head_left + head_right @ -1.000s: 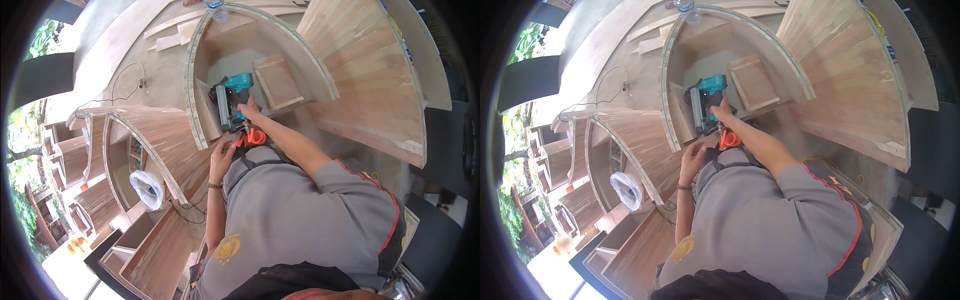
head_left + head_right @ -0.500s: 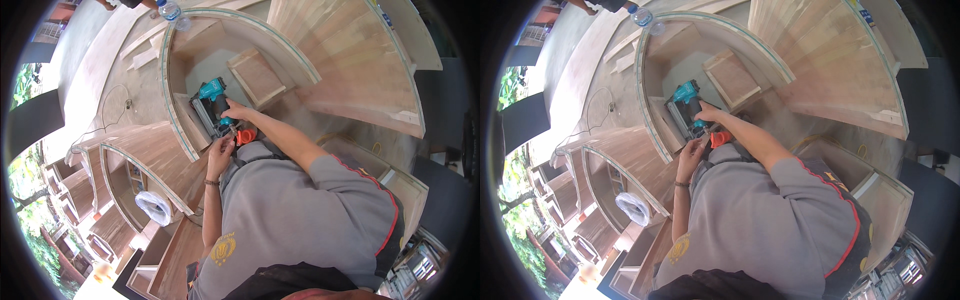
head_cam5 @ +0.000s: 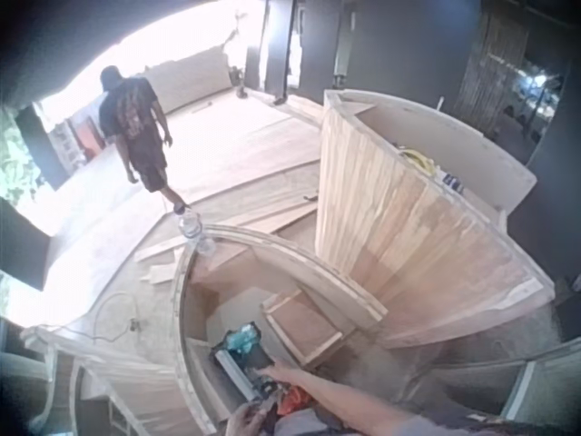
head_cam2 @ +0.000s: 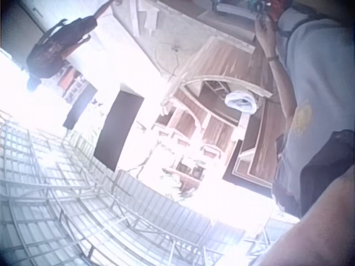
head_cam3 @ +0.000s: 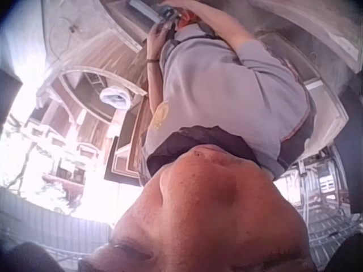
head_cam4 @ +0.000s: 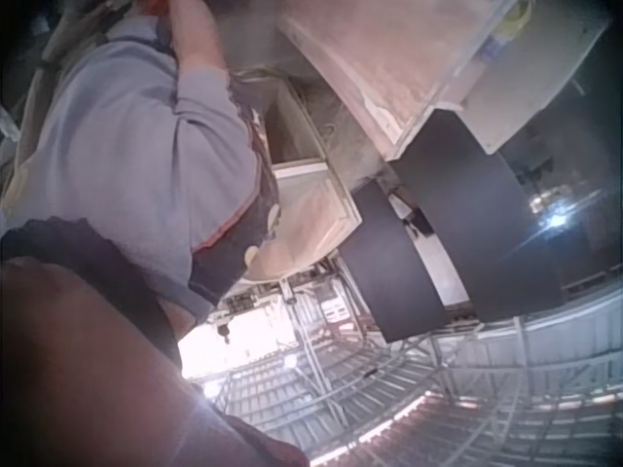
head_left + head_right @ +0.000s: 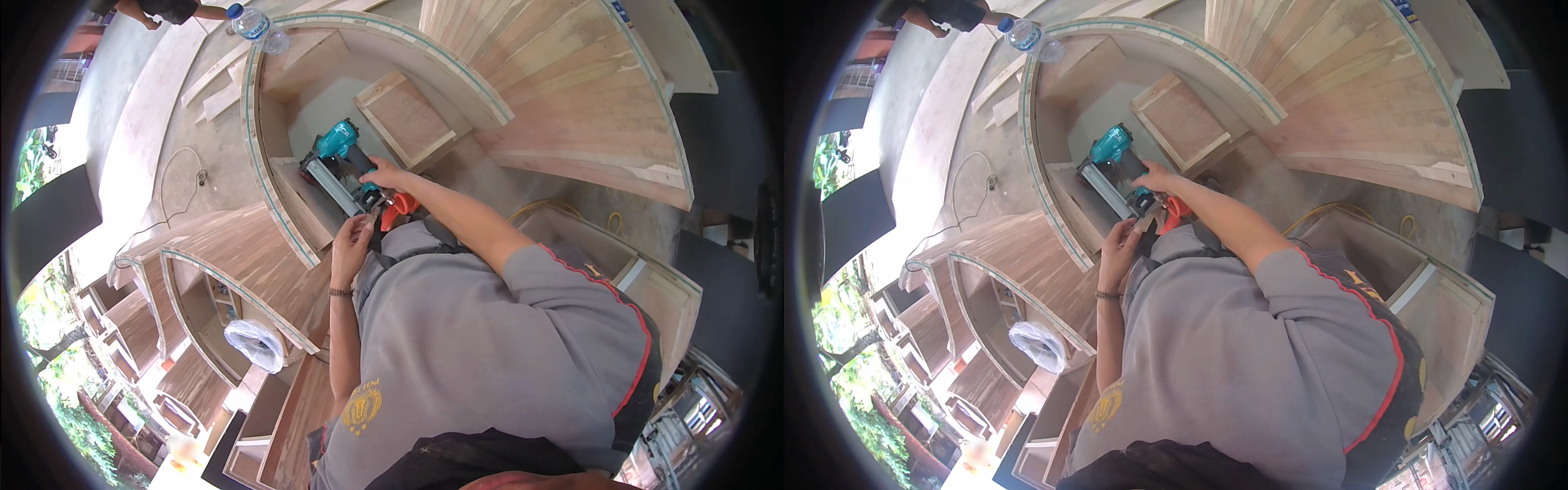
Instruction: The person uses a cordless drill to fasten screws into a curved wooden structure. They then pick up a small wooden block and position it against the curved frame, securing it in place with a nail gun.
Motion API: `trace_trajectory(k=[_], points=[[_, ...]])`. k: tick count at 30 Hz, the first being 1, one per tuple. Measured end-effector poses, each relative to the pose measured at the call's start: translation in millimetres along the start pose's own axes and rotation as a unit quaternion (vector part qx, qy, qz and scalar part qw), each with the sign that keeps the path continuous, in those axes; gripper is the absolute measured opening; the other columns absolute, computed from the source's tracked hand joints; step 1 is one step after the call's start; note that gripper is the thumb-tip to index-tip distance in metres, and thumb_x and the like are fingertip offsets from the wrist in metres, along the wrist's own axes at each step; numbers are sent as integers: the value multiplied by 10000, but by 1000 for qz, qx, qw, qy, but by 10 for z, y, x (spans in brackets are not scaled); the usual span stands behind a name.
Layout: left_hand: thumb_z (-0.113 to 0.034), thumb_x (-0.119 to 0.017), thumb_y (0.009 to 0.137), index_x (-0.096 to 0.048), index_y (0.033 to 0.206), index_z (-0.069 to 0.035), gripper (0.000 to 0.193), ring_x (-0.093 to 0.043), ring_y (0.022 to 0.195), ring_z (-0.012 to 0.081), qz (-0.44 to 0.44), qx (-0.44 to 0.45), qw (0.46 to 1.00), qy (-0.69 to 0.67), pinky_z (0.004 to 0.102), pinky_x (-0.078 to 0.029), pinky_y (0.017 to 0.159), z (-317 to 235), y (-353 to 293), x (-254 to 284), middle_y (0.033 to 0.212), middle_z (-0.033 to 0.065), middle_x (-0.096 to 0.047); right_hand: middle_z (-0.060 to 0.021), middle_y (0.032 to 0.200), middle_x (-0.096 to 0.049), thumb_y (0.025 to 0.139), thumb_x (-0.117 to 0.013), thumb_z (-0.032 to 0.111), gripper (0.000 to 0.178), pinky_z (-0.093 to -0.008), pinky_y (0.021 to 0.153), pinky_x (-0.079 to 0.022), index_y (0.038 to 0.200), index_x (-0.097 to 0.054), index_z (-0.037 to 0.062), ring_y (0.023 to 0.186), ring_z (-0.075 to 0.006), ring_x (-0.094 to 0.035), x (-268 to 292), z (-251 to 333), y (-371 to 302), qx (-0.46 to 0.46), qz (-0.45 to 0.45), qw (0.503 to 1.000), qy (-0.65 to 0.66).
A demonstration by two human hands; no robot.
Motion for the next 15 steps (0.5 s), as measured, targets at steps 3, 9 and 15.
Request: trace_trajectory(k=[3, 9, 15], points=[[-242, -665, 990, -646, 1275, -7, 370, -677, 979, 160, 7, -11, 1000, -15, 313, -528, 888, -8, 35, -27, 1078, 97, -719, -208, 1226, -657, 765, -777, 286, 728, -377, 936, -498, 1392, -542, 1, 1115, -280, -641, 20, -27, 73, -18, -15, 1000, -5], [-250, -683, 978, -655, 1238, 7, 367, -700, 955, 167, -6, -24, 1000, -9, 316, -553, 872, -121, 41, -38, 1055, 114, -727, -219, 1301, -635, 738, -777, 278, 776, -397, 992, -483, 1420, -523, 9, 1189, -340, -622, 42, 35, 143, -31, -24, 999, -1], [-256, -676, 981, -650, 1256, 2, 378, -689, 973, 173, 2, -20, 1000, -14, 317, -542, 885, 73, 113, -88, 1076, 118, -722, -213, 1353, -602, 755, -776, 325, 820, -384, 1029, -459, 1458, -486, 17, 1234, -314, -594, -16, 107, 111, -32, -53, 998, -6]])
Point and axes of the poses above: each hand's wrist, its own y-axis towards the middle knuckle, its own x-axis out of the back of the hand, z = x × y, the point moved 1 cm from there along y, towards the middle knuckle
